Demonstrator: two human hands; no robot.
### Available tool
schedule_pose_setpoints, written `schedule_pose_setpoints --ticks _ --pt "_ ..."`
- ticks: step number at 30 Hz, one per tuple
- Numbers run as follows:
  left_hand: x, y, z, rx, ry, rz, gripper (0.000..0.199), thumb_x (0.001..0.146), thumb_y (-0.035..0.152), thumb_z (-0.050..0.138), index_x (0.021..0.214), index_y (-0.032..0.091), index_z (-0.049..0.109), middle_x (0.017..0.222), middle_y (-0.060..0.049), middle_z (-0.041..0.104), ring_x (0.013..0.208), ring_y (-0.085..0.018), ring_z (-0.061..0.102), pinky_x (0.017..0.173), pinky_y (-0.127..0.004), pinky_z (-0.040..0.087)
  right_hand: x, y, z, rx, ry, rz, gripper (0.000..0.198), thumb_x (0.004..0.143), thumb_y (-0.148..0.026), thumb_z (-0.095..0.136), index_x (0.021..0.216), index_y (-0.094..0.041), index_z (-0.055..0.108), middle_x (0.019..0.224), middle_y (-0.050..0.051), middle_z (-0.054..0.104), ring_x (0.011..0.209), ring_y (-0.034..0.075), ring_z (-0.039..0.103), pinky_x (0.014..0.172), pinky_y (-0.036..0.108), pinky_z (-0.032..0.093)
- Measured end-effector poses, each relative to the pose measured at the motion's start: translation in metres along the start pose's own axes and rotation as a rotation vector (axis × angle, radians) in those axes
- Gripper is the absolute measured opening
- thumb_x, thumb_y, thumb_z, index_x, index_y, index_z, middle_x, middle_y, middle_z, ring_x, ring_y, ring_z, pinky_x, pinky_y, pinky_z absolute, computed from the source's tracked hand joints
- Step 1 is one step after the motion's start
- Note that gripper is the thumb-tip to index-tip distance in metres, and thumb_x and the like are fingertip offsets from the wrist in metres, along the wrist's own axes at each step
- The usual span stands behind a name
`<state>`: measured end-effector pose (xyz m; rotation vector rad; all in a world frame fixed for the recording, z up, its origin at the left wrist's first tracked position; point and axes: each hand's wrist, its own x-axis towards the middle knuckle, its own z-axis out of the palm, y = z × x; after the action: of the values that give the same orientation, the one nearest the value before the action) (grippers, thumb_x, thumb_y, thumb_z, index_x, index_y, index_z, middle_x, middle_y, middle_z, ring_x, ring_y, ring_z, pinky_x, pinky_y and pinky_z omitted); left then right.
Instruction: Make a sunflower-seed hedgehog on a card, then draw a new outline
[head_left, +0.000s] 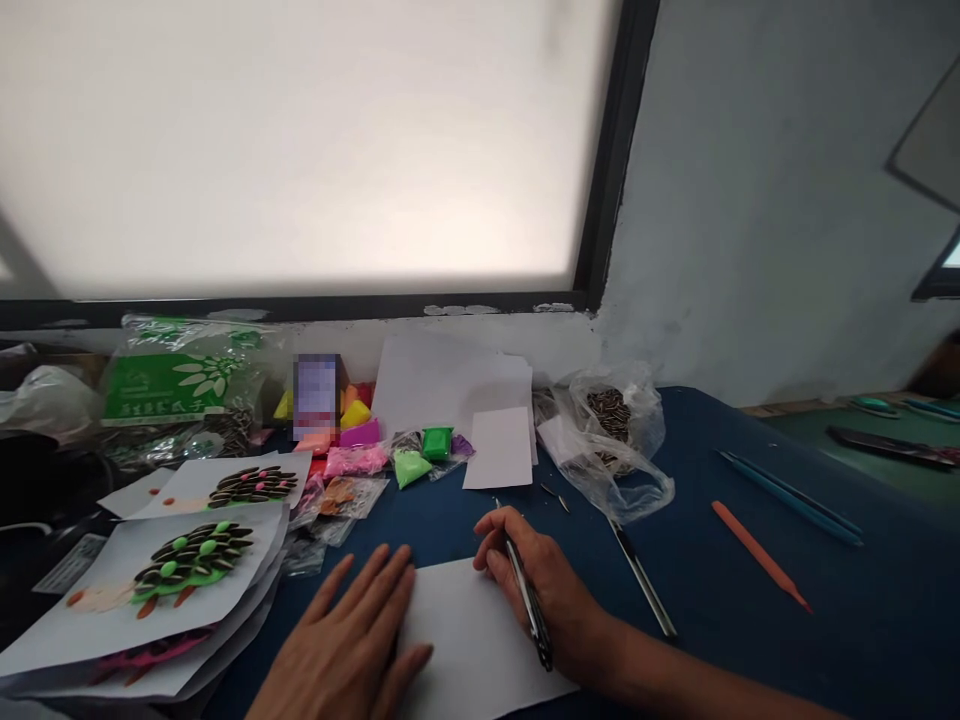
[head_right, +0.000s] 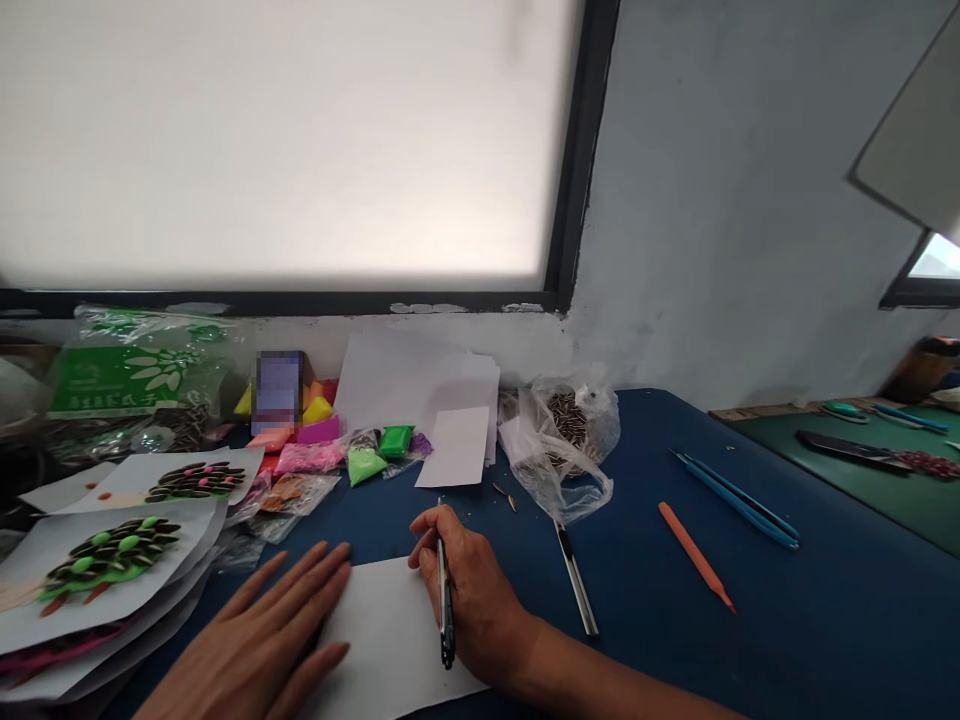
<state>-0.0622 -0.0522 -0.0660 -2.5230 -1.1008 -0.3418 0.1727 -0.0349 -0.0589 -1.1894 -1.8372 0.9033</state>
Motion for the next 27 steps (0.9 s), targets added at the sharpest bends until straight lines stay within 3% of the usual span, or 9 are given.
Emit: schedule_pose_setpoints --ticks 3,8,11,15,22,27 --pt "-0.001 -0.004 0.001 0.062 0.028 -0.104 0.053 0.093 0.055 0.043 0.125 0.019 0.063 0.137 -0.010 0.055 0.121 -0.030 0.057 0.097 -0.038 0.049 0.000 -0.003 -0.001 0.001 -0.007 0.010 0.011 0.096 -0.020 0.043 0.104 -0.020 0.050 0.087 0.001 0.065 0.076 0.013 0.060 0.069 0.024 0.045" --pt "0.006 0.012 -0.002 -0.138 -0.025 0.156 0.054 0.095 0.053 0.042 0.144 0.030 0.038 0.142 0.001 0.046 0.127 -0.022 0.051 0.102 -0.030 0.045 0.000 -0.008 -0.001 0.005 -0.002 0.020 0.009 0.096 -0.021 0.044 0.101 -0.019 0.051 0.085 0.002 0.064 0.076 0.013 0.060 0.071 0.026 0.045" --pt "0.006 0.014 -0.006 -0.205 -0.120 0.109 0.059 0.095 0.052 0.043 0.147 0.033 0.024 0.145 0.002 0.041 0.130 -0.022 0.048 0.104 -0.032 0.043 0.000 -0.007 -0.001 0.012 -0.005 0.011 0.008 0.094 -0.024 0.048 0.100 -0.020 0.052 0.085 0.002 0.064 0.075 0.014 0.059 0.069 0.026 0.045" --pt "-0.001 0.006 -0.005 -0.190 -0.099 0.002 0.073 0.091 0.059 0.046 0.148 0.032 0.011 0.147 -0.002 0.036 0.131 -0.026 0.046 0.103 -0.034 0.044 0.000 -0.002 0.000 0.106 0.020 0.016 0.015 0.097 -0.030 0.045 0.103 -0.020 0.053 0.085 0.003 0.065 0.074 0.014 0.059 0.068 0.026 0.046" --pt "-0.008 0.006 -0.002 -0.139 -0.089 -0.029 0.081 0.089 0.063 0.045 0.149 0.026 0.005 0.150 -0.006 0.031 0.133 -0.028 0.043 0.103 -0.035 0.043 -0.001 -0.005 -0.004 0.422 0.068 0.060 0.040 0.094 -0.048 0.050 0.117 -0.016 0.057 0.074 0.002 0.066 0.063 0.012 0.054 0.061 0.025 0.045" --pt "-0.009 0.018 0.005 -0.108 -0.080 -0.094 0.075 0.091 0.062 0.040 0.150 0.021 0.016 0.151 -0.007 0.030 0.137 -0.028 0.036 0.109 -0.042 0.036 -0.003 -0.022 -0.003 0.503 -0.075 0.138 0.048 0.091 -0.057 0.049 0.087 -0.012 0.066 0.057 0.000 0.057 0.049 0.009 0.047 0.048 0.021 0.038"
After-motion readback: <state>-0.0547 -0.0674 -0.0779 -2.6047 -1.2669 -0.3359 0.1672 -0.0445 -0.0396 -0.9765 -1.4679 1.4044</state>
